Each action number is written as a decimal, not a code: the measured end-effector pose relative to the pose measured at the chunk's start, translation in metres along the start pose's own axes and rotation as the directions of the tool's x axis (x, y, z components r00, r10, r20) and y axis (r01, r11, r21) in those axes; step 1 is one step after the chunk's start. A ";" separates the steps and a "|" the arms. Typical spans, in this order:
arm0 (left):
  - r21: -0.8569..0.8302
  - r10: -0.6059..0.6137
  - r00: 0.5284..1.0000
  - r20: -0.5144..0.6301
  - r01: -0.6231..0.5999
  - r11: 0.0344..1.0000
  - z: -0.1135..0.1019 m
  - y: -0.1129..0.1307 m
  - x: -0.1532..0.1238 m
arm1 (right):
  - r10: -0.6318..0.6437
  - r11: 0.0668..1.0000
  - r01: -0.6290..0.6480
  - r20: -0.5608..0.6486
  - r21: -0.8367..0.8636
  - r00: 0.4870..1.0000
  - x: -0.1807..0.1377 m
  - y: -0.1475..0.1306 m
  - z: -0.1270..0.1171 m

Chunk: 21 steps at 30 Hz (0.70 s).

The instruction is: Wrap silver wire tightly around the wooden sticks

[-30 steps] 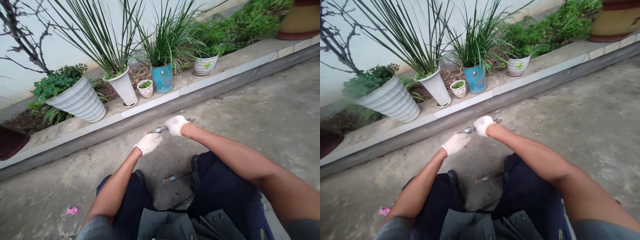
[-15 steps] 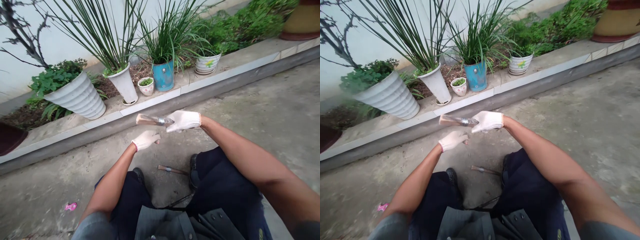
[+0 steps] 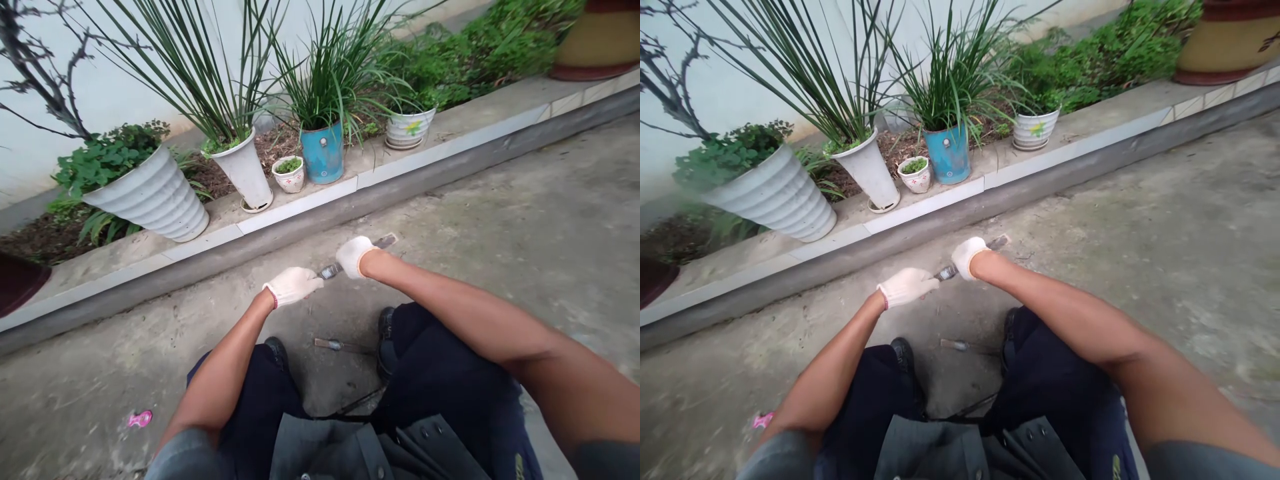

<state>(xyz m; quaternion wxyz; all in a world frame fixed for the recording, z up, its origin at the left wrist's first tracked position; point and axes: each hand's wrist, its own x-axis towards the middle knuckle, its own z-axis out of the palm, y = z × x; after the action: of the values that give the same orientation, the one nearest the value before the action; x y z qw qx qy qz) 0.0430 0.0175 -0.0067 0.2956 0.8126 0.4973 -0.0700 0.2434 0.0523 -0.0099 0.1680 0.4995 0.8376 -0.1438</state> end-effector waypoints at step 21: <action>-0.254 0.005 0.993 -0.121 -0.036 0.966 -0.017 -0.020 0.004 | -0.381 0.849 0.361 -0.024 0.386 0.924 -0.033 0.024 -0.028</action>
<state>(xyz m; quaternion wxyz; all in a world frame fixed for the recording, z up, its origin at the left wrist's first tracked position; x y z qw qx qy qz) 0.0245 0.0364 -0.0027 0.3684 0.7755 0.5105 0.0468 0.2754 0.0490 0.0281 0.0587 0.3475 0.8689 -0.3475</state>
